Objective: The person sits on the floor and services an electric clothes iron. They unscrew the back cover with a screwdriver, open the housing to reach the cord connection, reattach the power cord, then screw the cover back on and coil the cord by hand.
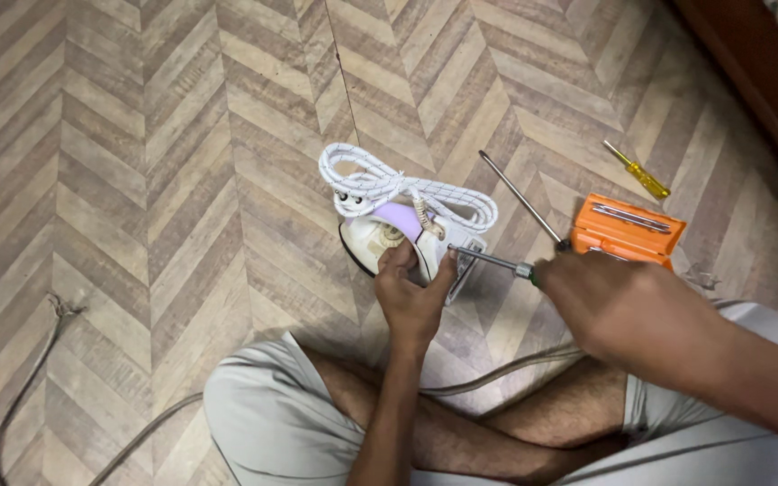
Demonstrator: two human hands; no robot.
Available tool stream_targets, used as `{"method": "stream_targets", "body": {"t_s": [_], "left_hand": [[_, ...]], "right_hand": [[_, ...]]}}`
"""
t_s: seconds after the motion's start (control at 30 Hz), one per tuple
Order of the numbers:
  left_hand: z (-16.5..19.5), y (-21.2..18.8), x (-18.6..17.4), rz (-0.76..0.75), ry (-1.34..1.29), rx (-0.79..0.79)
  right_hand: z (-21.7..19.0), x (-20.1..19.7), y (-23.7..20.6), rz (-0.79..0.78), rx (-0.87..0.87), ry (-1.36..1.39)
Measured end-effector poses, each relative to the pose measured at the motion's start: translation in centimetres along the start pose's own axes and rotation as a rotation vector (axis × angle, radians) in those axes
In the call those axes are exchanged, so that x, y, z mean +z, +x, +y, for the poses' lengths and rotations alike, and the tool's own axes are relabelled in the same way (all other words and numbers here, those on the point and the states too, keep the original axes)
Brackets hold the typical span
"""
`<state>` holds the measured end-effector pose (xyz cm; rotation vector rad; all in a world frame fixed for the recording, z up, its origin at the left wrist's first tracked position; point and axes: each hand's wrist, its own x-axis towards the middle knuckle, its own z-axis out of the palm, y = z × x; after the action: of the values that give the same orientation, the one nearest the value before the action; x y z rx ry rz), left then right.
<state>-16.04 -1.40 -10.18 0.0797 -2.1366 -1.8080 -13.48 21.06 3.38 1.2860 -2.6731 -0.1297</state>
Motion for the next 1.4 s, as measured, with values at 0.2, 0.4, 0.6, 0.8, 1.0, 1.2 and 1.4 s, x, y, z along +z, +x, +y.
{"method": "stream_targets", "body": {"t_s": [0.2, 0.4, 0.6, 0.8, 1.0, 1.2, 1.4], "left_hand": [[-0.2, 0.2, 0.0, -0.012, -0.121, 0.031], [-0.1, 0.3, -0.6, -0.022, -0.048, 0.034], [0.0, 0.9, -0.8, 0.000, -0.049, 0.009], [0.4, 1.1, -1.1, -0.012, -0.221, -0.047], [0.6, 1.0, -0.2, 0.036, -0.122, 0.048], [0.3, 0.9, -0.2, 0.048, -0.017, 0.036], [0.0, 0.8, -0.5, 0.011, -0.139, -0.026]], "right_hand": [[-0.3, -0.3, 0.6, -0.255, 0.174, 0.076], [0.5, -0.6, 2.9, -0.220, 1.091, 1.160], [-1.0, -0.2, 1.3, 0.018, 0.504, 0.558], [0.9, -1.3, 1.8, -0.004, -0.288, -0.287], [0.1, -3.2, 5.4, -0.439, 1.003, 0.693], [-0.1, -2.4, 4.0, -0.312, 0.884, 0.702], [0.5, -1.1, 2.0, 0.043, -0.219, -0.296]]}}
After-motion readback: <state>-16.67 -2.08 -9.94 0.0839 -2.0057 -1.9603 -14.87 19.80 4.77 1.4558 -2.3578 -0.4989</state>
